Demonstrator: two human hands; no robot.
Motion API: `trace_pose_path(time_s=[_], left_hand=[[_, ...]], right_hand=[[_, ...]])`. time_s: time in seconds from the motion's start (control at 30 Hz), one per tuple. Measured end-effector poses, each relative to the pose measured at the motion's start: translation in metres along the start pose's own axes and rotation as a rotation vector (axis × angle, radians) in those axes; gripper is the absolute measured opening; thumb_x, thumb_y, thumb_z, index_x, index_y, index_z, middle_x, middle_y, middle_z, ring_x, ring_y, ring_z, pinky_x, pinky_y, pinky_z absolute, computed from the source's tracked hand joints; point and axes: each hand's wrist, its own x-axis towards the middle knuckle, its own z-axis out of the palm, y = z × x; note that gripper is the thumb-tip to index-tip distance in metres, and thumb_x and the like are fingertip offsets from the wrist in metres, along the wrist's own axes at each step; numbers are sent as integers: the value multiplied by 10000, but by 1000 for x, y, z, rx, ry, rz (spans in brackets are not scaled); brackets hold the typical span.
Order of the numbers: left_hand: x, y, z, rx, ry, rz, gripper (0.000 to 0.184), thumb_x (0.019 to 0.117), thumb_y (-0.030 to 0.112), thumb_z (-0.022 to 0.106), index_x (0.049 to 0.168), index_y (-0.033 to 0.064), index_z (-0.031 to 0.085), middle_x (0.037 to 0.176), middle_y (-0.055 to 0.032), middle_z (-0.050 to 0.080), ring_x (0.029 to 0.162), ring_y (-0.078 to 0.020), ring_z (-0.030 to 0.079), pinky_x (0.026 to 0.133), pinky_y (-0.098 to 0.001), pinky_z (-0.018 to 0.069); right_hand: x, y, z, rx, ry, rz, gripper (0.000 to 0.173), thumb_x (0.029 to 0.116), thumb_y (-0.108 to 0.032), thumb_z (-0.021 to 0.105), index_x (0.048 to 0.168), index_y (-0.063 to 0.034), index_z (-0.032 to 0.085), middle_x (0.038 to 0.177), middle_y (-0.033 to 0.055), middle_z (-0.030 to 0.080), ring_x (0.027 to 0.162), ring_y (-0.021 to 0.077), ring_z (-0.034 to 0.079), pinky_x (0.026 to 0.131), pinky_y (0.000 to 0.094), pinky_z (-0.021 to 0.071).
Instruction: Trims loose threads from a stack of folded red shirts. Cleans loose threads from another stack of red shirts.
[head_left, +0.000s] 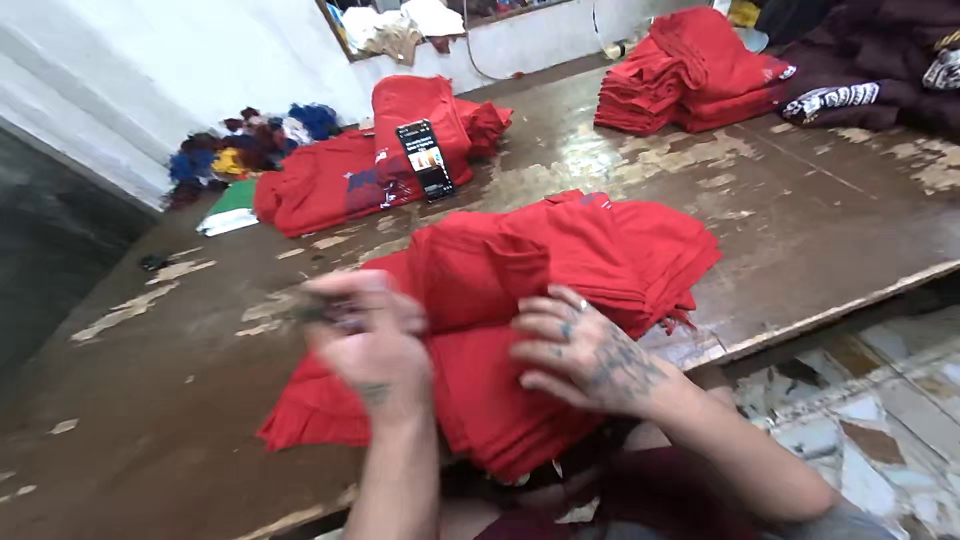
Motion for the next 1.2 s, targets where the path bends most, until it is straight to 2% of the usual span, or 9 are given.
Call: trace_pose_path(time_s=[0.2, 0.27, 0.4, 0.57, 0.63, 0.8, 0.93, 1.0, 1.2], left_hand=[[10, -84, 8, 623, -537, -289, 340, 1091, 226, 436, 1149, 4, 688, 968, -122, 703, 840, -197, 665, 815, -400, 542], [-3, -62, -2, 646, -645, -143, 367, 1055, 277, 496, 1143, -4, 717, 1074, -138, 725, 995, -226, 697, 920, -419, 547], [-69, -29, -31, 651, -1033, 140, 333, 888, 370, 731, 1095, 110, 737, 966, -71, 718, 811, -209, 716, 655, -442, 598], [-76, -31, -43, 513, -946, 125, 165, 969, 156, 554, 988, 56, 684, 928, -92, 666, 798, -197, 672, 661, -381, 571], [-67, -24, -39, 560, -922, 151, 180, 986, 128, 519, 998, 32, 670, 865, -100, 686, 743, -211, 689, 628, -393, 569], [-41, -26, -53, 601, -1177, 116, 241, 988, 284, 601, 939, 82, 723, 760, -76, 701, 674, -239, 700, 599, -476, 563], [-32, -13, -12, 341, -915, -57, 319, 1067, 251, 500, 1028, 39, 736, 718, 21, 650, 605, -24, 581, 587, -212, 508], [-46, -20, 16, 244, -835, -174, 276, 1063, 217, 498, 1046, 37, 706, 720, 44, 624, 603, 5, 552, 586, -182, 485], [-57, -49, -7, 228, -862, -151, 633, 1039, 576, 438, 1257, 21, 651, 761, 53, 602, 630, 11, 514, 584, -189, 454]], right_hand=[[51, 64, 28, 8, -517, 460, 605, 1006, -565, 537, 1525, -253, 519, 1556, 135, 502, 1467, 350, 420, 1166, 604, 291], [41, 62, 26, 26, -378, 402, 629, 990, -552, 564, 1508, -197, 541, 1535, 191, 510, 1451, 393, 439, 1175, 604, 304], [-18, 60, 15, 152, 217, 283, 521, 1007, -443, 567, 1317, -41, 683, 1399, 207, 620, 1356, 333, 555, 1150, 476, 436], [-59, 5, 7, 99, 144, 148, 449, 1021, -479, 553, 1227, -113, 711, 1122, 133, 710, 1068, 254, 681, 933, 414, 562], [-70, -6, 7, 42, 63, 134, 237, 979, -238, 632, 1099, -72, 752, 1008, 148, 727, 926, 276, 714, 819, 397, 598], [-107, -25, -52, -15, 65, 179, 173, 1001, -155, 558, 1029, -82, 713, 921, 82, 694, 820, 124, 686, 720, 239, 574], [-83, -19, -25, 64, 26, 297, 416, 1034, -401, 561, 1245, -67, 690, 1009, 138, 704, 846, 218, 683, 736, 356, 573], [-80, -8, 1, 36, 61, 279, 319, 1006, -300, 610, 1162, -55, 743, 981, 150, 729, 866, 256, 720, 775, 380, 603], [-120, -10, -47, 93, -28, 263, 241, 1038, -238, 548, 1011, -67, 715, 870, 89, 688, 755, 167, 674, 671, 301, 563]])
